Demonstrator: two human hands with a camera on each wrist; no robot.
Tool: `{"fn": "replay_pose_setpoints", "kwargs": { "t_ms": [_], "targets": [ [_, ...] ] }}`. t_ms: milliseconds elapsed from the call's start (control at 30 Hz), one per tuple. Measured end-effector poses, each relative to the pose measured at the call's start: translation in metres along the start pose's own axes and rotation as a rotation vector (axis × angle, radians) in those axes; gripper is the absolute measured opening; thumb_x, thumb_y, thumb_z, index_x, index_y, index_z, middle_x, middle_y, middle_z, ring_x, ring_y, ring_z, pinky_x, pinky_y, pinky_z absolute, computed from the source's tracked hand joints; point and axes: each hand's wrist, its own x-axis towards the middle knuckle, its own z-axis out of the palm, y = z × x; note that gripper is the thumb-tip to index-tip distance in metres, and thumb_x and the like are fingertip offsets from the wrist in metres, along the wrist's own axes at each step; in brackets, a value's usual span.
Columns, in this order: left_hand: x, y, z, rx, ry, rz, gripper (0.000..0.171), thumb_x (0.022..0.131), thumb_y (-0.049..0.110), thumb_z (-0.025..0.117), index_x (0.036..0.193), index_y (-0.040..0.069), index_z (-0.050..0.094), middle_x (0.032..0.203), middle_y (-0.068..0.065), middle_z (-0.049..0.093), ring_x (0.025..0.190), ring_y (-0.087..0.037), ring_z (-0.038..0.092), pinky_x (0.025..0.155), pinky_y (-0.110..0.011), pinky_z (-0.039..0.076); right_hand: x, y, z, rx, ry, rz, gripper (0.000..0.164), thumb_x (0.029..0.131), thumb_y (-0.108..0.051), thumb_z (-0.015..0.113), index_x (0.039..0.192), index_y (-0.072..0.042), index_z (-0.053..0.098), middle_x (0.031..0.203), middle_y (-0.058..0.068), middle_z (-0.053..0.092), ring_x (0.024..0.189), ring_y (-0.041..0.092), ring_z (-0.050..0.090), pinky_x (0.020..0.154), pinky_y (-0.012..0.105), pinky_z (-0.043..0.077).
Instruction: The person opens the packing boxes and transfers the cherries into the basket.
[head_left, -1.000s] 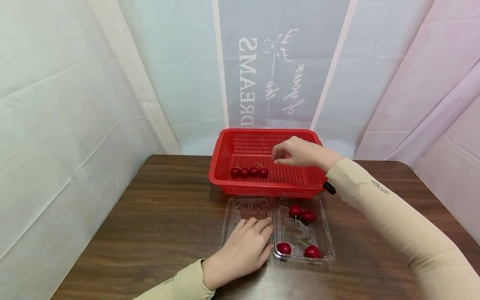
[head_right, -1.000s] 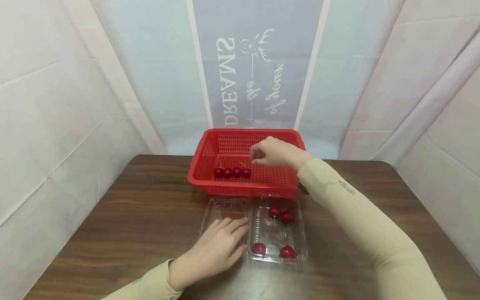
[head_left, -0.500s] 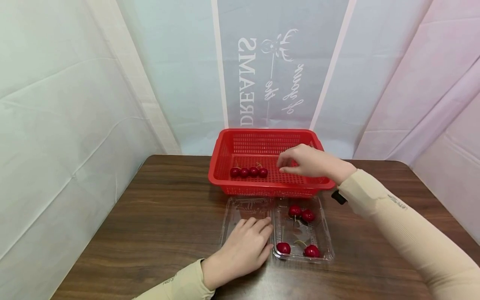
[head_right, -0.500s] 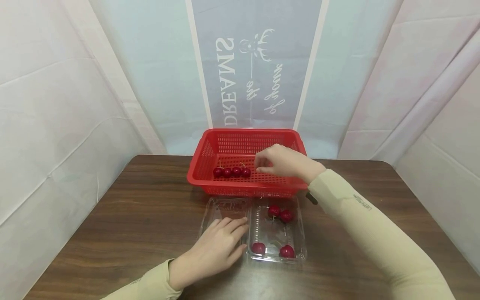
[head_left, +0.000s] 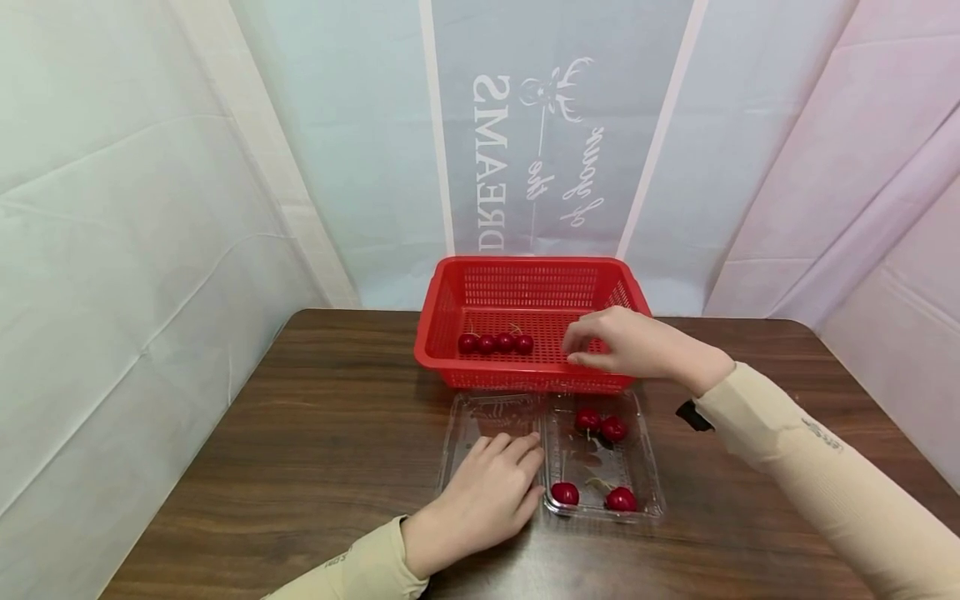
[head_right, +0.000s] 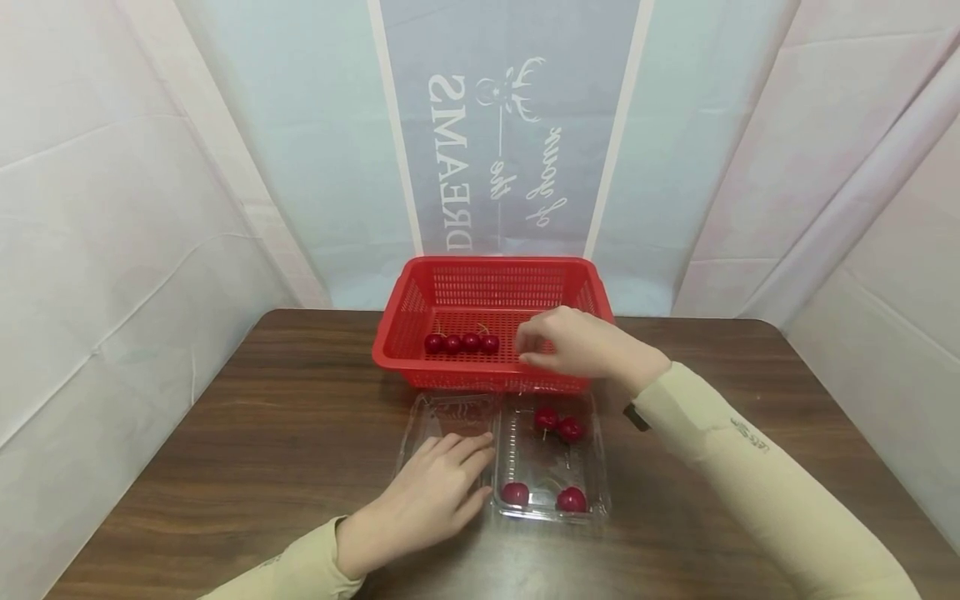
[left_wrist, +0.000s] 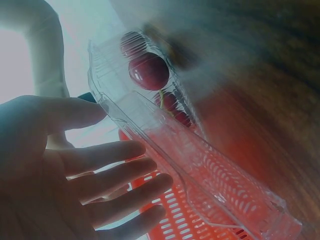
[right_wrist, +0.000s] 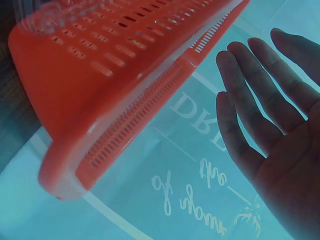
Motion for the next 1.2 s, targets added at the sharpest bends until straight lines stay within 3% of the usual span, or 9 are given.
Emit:
{"fn": "replay_pose_setpoints", "kwargs": {
  "t_ms": [433, 733, 1200],
  "targets": [
    [-0.001, 0.000, 0.000, -0.004, -0.002, 0.004, 0.032, 0.087, 0.036, 0.062, 0.109, 0.013, 0.066, 0.123, -0.003, 0.063, 0.098, -0.016, 0.059, 0.076, -0.032, 0.046, -0.019, -0.012, 0.009, 0.016, 0.012, -0.069, 0.013, 0.085, -0.022, 0.071, 0.097, -0.022, 0.068, 0.090, -0.015, 0.066, 0.081, -0.003, 0.059, 0.075, 0.028, 0.053],
    [-0.001, 0.000, 0.001, 0.000, -0.001, 0.005, 0.033, 0.086, 0.036, 0.062, 0.109, 0.013, 0.066, 0.123, -0.003, 0.063, 0.099, -0.017, 0.059, 0.077, -0.032, 0.045, -0.031, -0.021, 0.020, 0.028, 0.002, -0.054, 0.013, 0.086, -0.026, 0.069, 0.098, -0.022, 0.068, 0.092, -0.014, 0.066, 0.081, -0.002, 0.059, 0.075, 0.029, 0.053],
    [0.000, -0.001, 0.001, 0.011, 0.001, 0.008, 0.034, 0.086, 0.037, 0.062, 0.110, 0.013, 0.066, 0.123, -0.003, 0.063, 0.096, -0.017, 0.058, 0.075, -0.031, 0.045, -0.045, -0.029, 0.045, 0.051, -0.008, -0.097, 0.010, 0.085, -0.023, 0.070, 0.095, -0.023, 0.067, 0.089, -0.016, 0.063, 0.080, 0.000, 0.060, 0.072, 0.023, 0.051]
  ]
}}
